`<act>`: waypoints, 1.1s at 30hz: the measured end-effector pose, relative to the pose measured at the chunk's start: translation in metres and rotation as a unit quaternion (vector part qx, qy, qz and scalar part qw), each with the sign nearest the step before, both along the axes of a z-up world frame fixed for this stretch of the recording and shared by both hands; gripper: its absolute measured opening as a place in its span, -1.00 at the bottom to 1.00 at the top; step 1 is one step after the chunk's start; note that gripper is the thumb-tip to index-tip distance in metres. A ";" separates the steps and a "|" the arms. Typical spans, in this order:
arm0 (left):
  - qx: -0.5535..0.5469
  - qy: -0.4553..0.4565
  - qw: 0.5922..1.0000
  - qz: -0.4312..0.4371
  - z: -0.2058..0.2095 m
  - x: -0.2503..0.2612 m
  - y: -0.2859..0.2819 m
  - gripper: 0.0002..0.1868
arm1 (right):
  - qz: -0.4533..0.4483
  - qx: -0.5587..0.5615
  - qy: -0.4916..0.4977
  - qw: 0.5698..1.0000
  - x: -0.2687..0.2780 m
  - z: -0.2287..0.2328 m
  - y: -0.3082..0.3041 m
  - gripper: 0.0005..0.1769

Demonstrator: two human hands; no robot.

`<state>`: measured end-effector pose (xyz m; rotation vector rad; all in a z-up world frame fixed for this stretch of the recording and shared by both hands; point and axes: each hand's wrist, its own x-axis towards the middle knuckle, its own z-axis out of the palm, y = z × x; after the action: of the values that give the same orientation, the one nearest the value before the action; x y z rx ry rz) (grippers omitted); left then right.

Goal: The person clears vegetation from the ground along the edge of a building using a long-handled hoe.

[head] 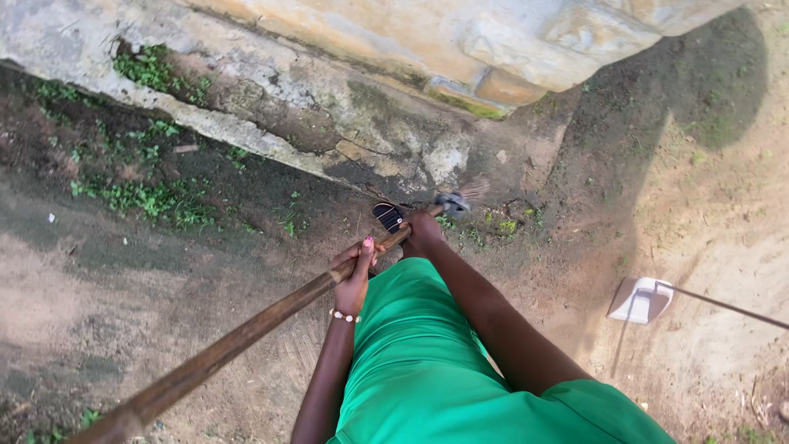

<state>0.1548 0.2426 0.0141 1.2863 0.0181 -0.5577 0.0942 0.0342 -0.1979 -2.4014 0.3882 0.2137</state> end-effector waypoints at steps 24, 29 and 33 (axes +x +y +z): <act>0.060 -0.016 0.974 0.216 0.070 -0.020 0.073 -0.65 | 0.235 -0.034 -0.011 0.971 0.070 0.051 0.091 -0.83; 0.056 0.011 0.998 0.005 0.053 -0.001 0.015 -0.61 | 0.116 -0.074 -0.025 0.990 0.017 0.037 0.009 -0.73; 0.065 -0.008 0.996 -0.060 0.037 0.011 -0.013 -0.58 | 0.044 -0.071 -0.001 0.997 0.003 0.024 -0.008 -0.72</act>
<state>0.1663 0.2296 0.0515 1.4248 -0.0373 -0.6563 0.0972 0.0264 -0.1736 -2.5608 0.3072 0.2301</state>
